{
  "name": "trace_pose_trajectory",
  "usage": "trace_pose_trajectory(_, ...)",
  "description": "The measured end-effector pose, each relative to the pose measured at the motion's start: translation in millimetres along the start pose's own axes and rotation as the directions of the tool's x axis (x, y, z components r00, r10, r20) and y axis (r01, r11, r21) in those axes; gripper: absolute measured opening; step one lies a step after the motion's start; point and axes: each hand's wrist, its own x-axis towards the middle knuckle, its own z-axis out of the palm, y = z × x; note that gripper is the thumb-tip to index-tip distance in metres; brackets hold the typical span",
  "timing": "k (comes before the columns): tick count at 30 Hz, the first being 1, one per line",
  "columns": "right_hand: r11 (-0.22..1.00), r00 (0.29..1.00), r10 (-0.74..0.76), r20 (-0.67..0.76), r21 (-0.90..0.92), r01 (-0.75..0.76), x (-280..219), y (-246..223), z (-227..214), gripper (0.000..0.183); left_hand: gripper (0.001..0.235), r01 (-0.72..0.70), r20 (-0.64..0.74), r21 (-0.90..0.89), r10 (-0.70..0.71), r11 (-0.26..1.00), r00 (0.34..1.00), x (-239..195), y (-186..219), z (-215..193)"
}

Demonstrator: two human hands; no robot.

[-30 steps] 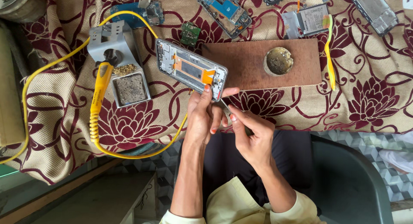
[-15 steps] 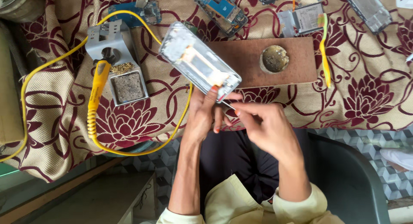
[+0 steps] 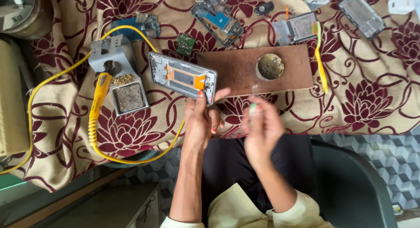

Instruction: The person cleans the interior of a disassembled mobile phone using a toothbrush and a small screwdriver. They repeatedly brush the inside surfaces and occasionally use the screwdriver to scrape or adjust components.

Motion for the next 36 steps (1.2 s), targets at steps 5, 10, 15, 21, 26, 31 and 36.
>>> trace_pose_trajectory(5,0.918,0.963,-0.181,-0.198,-0.385,0.093,84,-15,-85,0.025,0.040,0.051,0.009,0.090,-0.052,0.995,0.999,2,-6,-5)
trace_pose_trajectory(10,0.359,0.881,-0.437,0.183,-0.863,0.357,152,-28,-159,0.049,0.035,0.046,0.022,0.106,-0.048,0.993,0.999,4,-9,-10)
trace_pose_trajectory(15,0.385,0.916,-0.386,0.108,-0.884,0.266,148,-20,-157,0.032,0.039,0.072,0.044,0.009,-0.072,0.997,0.996,2,-5,-12)
trace_pose_trajectory(21,0.417,0.933,-0.328,0.151,-0.863,0.287,130,-5,-146,0.029,0.046,0.213,0.077,-0.134,-0.204,0.968,0.976,-24,13,14)
trace_pose_trajectory(26,0.398,0.916,-0.337,0.217,-0.849,0.347,137,-7,-147,0.031,0.060,0.391,0.361,-0.381,-0.255,0.838,0.897,-62,51,73)
trace_pose_trajectory(31,0.359,0.907,-0.336,0.256,-0.855,0.374,127,-11,-148,0.028,0.055,0.455,0.370,-0.369,-0.321,0.810,0.872,-88,79,102)
trace_pose_trajectory(36,0.346,0.906,-0.338,0.257,-0.861,0.373,130,-7,-146,0.025,0.054,0.408,0.199,-0.335,-0.360,0.849,0.912,-78,67,102)
